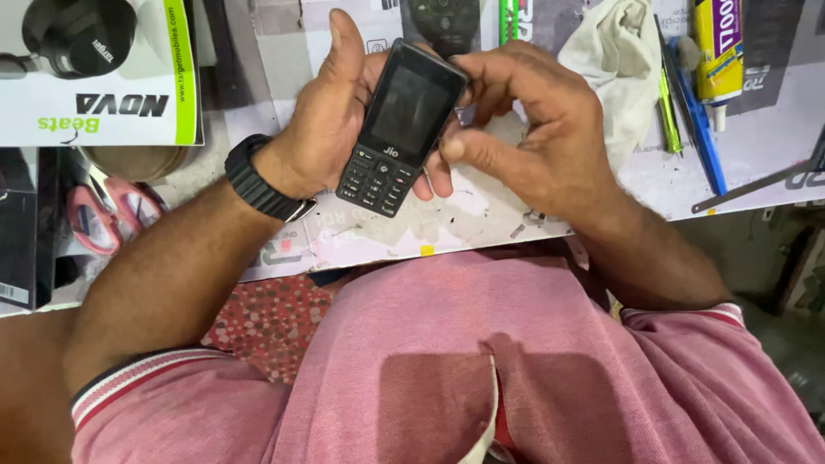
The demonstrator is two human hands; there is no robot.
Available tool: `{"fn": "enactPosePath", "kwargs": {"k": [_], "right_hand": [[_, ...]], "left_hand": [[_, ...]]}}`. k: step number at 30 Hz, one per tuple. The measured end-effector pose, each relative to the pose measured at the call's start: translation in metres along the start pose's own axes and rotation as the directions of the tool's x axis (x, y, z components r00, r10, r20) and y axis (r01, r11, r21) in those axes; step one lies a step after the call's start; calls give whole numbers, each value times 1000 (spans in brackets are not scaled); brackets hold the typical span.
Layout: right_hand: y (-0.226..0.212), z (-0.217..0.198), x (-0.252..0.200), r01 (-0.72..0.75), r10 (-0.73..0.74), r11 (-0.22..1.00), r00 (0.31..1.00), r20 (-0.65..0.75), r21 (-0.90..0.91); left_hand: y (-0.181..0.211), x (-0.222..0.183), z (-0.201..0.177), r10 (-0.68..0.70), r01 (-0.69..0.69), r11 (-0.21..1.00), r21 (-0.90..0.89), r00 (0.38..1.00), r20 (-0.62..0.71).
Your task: The person disassembles a mobile phone by removing the back cover and using a screwdriver to remove internal screws.
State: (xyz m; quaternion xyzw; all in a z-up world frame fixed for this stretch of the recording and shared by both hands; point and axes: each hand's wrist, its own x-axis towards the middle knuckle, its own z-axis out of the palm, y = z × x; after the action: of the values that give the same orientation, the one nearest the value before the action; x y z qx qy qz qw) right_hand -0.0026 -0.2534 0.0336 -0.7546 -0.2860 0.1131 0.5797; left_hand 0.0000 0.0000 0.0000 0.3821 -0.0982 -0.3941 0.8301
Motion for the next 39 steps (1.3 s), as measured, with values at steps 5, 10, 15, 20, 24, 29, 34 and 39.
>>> {"fn": "enactPosePath", "kwargs": {"k": [5, 10, 15, 20, 24, 29, 34, 39], "right_hand": [[15, 8, 5, -43, 49, 989, 998, -40, 140], [23, 9, 2, -18, 29, 985, 997, -65, 174], [25, 9, 1, 14, -1, 985, 997, -74, 174], [26, 9, 1, 14, -1, 982, 998, -70, 188], [25, 9, 0, 4, 10, 981, 998, -68, 195], [28, 10, 1, 33, -18, 975, 997, -71, 219], [25, 9, 1, 31, -16, 975, 998, -67, 221], [21, 10, 0, -9, 26, 970, 998, -65, 243]], "left_hand": [[1, 1, -3, -65, 63, 993, -98, 998, -14], [0, 2, -3, -58, 57, 998, -38, 998, -12], [-3, 3, -3, -69, 69, 995, -70, 998, -7], [-4, 1, 0, -35, 32, 998, -46, 998, -46], [-2, 2, 1, -7, 7, 1000, 12, 999, -46], [-2, 2, 1, -4, 5, 1000, 19, 999, -36], [-2, 1, 2, -13, 16, 999, 43, 998, -67], [-1, 0, 1, -2, 2, 1000, 24, 1000, -16]]}}
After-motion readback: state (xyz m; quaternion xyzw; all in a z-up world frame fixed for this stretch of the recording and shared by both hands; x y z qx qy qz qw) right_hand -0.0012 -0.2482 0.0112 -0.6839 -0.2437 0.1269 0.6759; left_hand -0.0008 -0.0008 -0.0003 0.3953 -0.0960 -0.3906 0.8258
